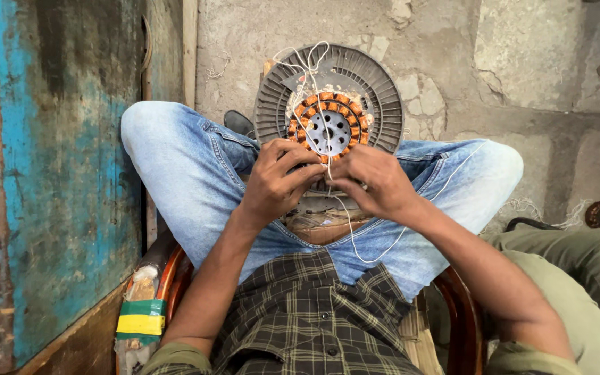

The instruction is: The person sits cross-legged and uses a white string to tie and secure the copper windings of a motor stator resting on their lap. They repeatedly wrap the string around the coils and tie knots to hold the windings in place.

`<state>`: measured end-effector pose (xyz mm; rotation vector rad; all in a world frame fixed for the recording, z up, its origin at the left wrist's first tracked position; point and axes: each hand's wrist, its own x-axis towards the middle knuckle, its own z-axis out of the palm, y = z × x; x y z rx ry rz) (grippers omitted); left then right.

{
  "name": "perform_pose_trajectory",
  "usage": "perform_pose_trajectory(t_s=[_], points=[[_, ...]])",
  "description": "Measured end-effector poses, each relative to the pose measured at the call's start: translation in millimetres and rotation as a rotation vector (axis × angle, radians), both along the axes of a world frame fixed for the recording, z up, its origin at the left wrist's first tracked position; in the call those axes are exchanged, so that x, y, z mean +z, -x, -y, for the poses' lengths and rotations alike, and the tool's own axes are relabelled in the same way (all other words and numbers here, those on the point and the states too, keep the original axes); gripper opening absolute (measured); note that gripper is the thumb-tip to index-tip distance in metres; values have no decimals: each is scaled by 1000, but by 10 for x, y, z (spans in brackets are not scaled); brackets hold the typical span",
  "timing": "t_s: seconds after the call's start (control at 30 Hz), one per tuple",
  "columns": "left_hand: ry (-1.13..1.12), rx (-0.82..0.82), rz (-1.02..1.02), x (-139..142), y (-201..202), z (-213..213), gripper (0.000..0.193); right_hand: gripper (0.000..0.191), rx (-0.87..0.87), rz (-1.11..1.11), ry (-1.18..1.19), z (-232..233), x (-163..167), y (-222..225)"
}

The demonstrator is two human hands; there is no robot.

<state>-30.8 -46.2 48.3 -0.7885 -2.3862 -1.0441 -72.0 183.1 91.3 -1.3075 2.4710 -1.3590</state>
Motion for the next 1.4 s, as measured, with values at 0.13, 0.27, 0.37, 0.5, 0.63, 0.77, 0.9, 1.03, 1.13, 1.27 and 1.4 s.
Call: perform_pose_trajectory(t_s=[0.13, 0.27, 0.37, 0.5, 0.63, 0.77, 0.9, 1.03, 1.13, 1.27, 1.4], points=[[-76, 19, 42, -21, -6, -6, 25, 15, -37, -83, -7, 67, -62, 172], [-63, 22, 43, -9, -12, 4, 21, 14, -73, -135, -71, 89, -110, 228], [-23, 24, 30, 13, -16, 1, 20, 13, -109, -105, -64, 95, -125, 207], [15, 27, 25, 42, -20, -1, 22, 13, -144, -94, -75, 113, -125, 182], [38, 6, 34, 57, -32, -11, 28, 13, -153, -81, -85, 143, -99, 183], [106, 54, 33, 64, -49, -57, 32, 15, -199, -146, -69, 141, -22, 129], [128, 88, 20, 75, -43, -93, 33, 27, -346, -277, -266, 61, 69, -77], [75, 64, 25, 96, -30, -84, 30, 40, -381, -133, -547, 66, -8, -374], [77, 43, 65, 121, -41, -59, 28, 28, -398, -230, -374, 81, -152, -456], [62, 28, 85, 142, -48, -48, 29, 22, -385, -209, -378, 114, -232, -446], [50, 22, 79, 136, -30, -60, 28, 14, -37, 348, -220, 106, -23, -569]])
